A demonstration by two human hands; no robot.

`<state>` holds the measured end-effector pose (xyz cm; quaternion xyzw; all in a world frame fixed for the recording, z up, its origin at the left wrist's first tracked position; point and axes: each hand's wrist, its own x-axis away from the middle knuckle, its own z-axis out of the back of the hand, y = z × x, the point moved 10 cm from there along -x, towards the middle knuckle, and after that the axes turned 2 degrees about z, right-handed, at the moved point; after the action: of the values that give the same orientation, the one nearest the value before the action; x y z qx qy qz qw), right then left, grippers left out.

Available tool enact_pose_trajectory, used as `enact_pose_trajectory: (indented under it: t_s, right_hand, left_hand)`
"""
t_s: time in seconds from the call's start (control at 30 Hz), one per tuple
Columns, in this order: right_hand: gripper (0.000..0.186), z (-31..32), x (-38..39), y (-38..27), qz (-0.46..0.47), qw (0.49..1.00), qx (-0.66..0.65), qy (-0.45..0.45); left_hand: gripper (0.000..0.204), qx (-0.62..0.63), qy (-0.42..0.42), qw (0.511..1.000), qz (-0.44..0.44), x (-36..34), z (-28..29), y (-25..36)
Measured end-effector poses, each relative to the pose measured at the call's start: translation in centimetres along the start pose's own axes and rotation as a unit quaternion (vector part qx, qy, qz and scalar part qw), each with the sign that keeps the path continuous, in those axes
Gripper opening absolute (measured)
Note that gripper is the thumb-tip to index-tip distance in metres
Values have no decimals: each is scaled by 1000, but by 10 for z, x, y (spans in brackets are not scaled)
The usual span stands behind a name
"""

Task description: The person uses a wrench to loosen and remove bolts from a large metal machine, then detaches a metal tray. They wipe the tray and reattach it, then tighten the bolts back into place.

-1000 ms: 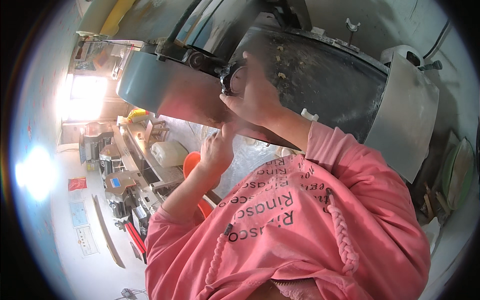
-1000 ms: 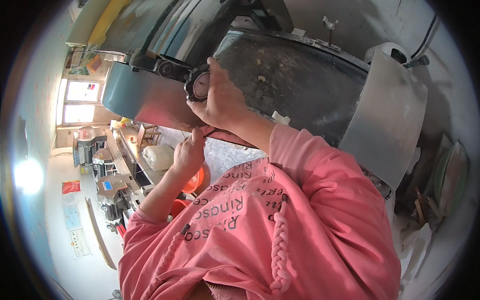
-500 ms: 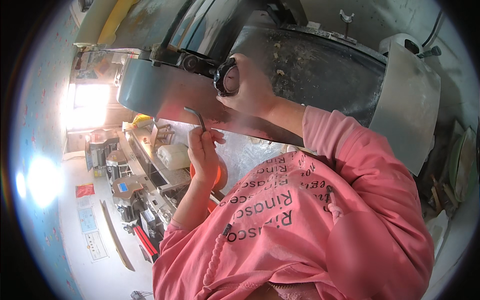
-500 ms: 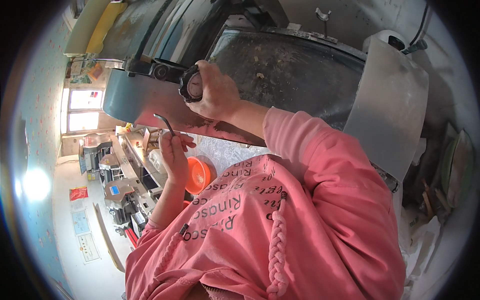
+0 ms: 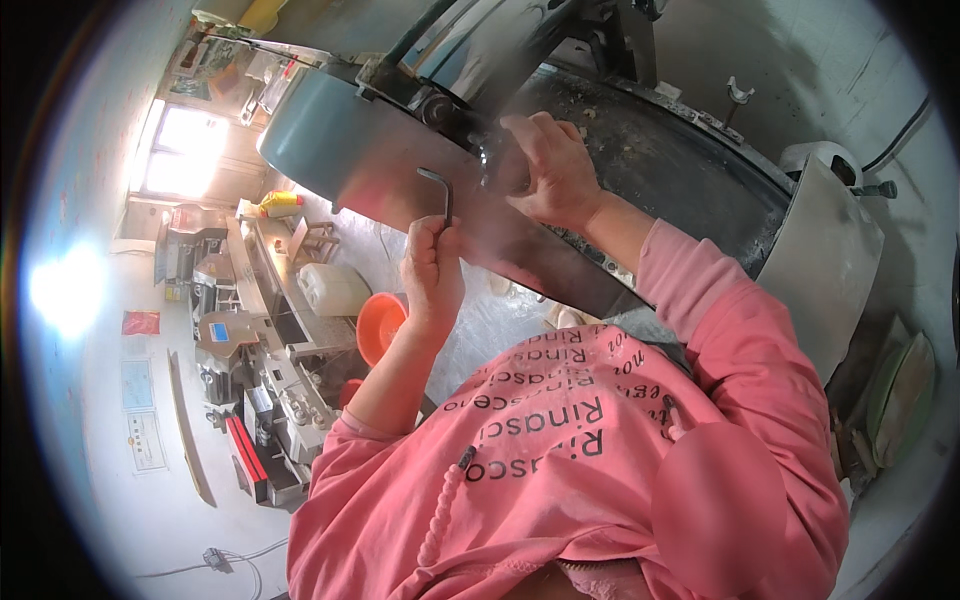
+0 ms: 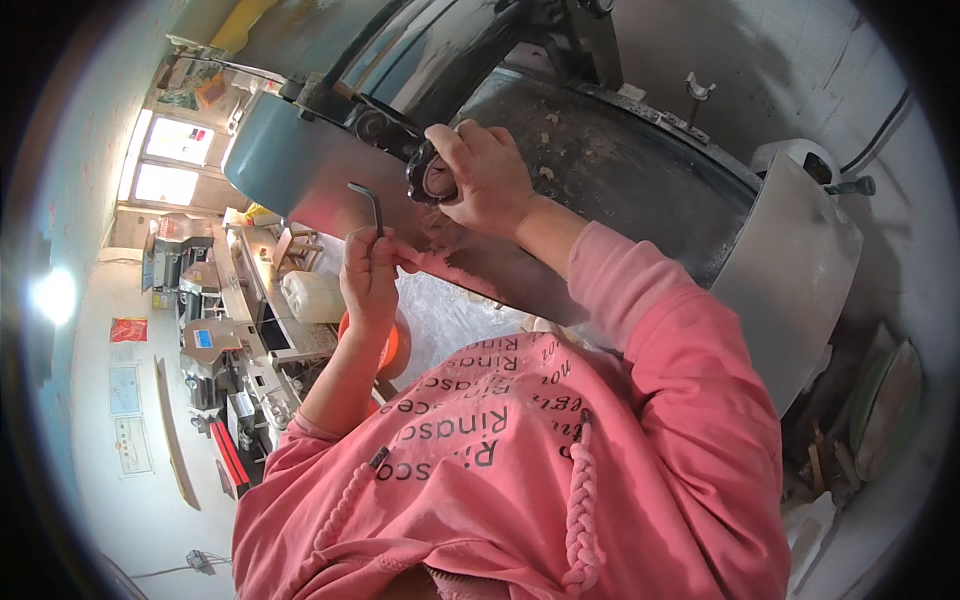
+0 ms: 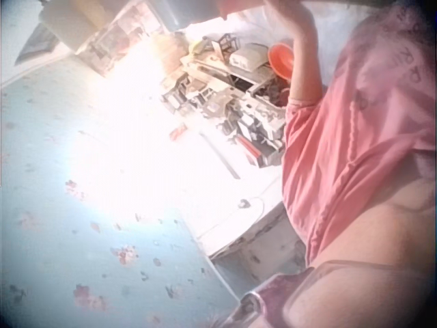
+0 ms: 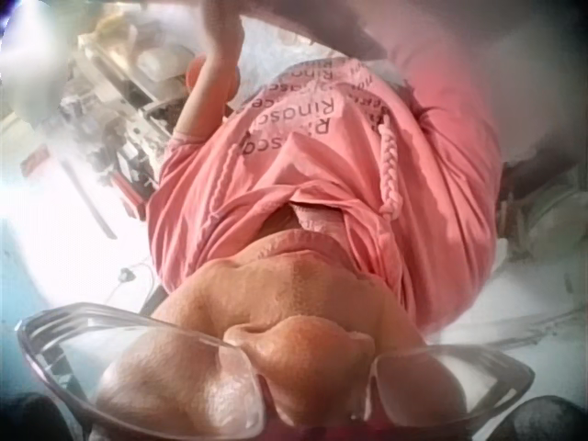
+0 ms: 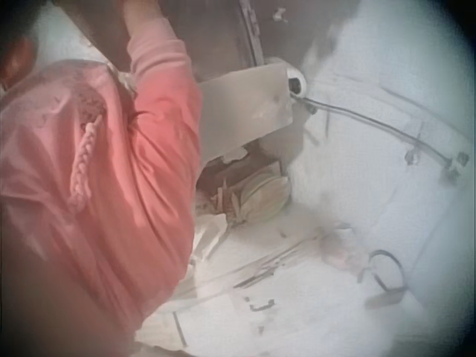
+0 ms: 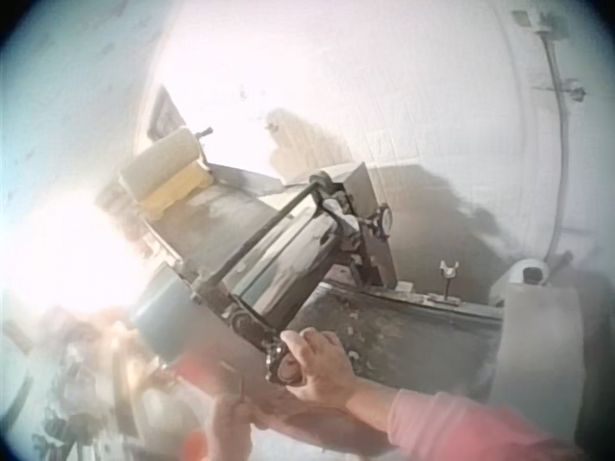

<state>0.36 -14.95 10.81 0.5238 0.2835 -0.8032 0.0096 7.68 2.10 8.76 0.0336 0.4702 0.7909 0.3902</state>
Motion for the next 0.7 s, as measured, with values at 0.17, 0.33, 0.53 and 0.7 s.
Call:
enact_pose_trajectory:
  t_s: [0.17,0.33,0.53,0.7]
  right_hand:
    - [77,0,2,3,8,1000,0,6]
    - [76,-6,6,10,-34,999,25,-5]
    - [54,-6,-1,10,-64,996,18,-59]
    - [68,-1,-3,2,-42,998,10,-52]
  left_hand:
    - [12,33,-10,999,38,7,-1,0]
    - [12,45,-20,998,26,5,-4,13]
    - [11,17,62,996,-66,-22,0,43]
    - [11,22,98,984,-149,-58,-11,71]
